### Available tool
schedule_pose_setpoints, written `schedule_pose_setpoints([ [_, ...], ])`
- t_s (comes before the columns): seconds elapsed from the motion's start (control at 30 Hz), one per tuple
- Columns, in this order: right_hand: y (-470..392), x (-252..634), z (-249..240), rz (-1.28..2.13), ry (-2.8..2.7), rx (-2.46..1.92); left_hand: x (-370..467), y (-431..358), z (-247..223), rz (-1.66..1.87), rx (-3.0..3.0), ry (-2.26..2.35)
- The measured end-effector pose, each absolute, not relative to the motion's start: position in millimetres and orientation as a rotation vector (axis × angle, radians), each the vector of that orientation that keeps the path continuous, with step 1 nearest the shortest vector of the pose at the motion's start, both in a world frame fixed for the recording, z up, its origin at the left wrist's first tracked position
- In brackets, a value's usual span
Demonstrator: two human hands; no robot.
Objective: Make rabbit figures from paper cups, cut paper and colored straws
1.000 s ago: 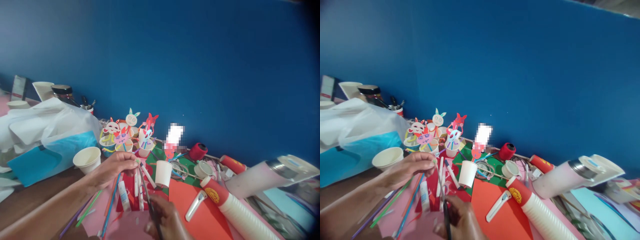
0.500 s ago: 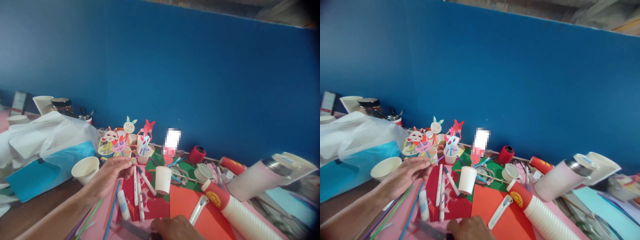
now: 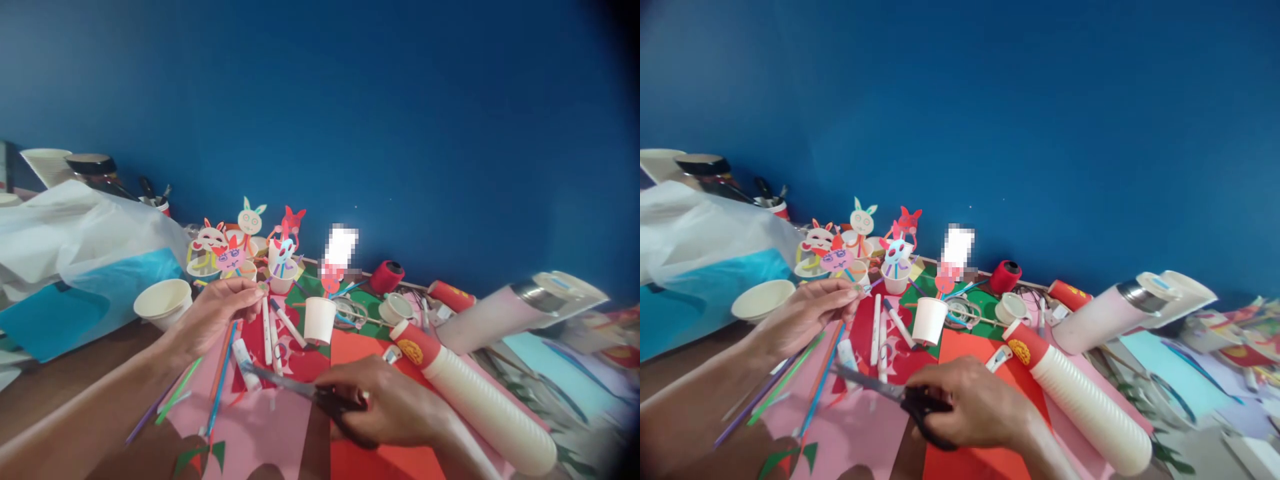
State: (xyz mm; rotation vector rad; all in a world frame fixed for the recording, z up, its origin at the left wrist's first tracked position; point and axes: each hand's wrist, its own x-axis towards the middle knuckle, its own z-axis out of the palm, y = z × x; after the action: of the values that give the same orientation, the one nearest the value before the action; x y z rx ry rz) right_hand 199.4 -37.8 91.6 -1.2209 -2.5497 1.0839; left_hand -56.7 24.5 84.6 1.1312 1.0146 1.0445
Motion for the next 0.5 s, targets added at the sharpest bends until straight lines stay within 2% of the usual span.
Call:
schedule_pose_setpoints([
  [0.1, -27, 211, 92, 1.205, -2.263, -1.267, -54, 23, 84, 1.067, 1.103, 1.017],
  [0.2, -21, 214, 89, 1.188, -2.143, -1.286, -54, 24, 82, 1.103, 1.045, 1.019],
  [0.5, -40, 191, 64, 0.978, -2.670, -1.231, -60, 31, 82, 1.200, 0.847, 0.926],
])
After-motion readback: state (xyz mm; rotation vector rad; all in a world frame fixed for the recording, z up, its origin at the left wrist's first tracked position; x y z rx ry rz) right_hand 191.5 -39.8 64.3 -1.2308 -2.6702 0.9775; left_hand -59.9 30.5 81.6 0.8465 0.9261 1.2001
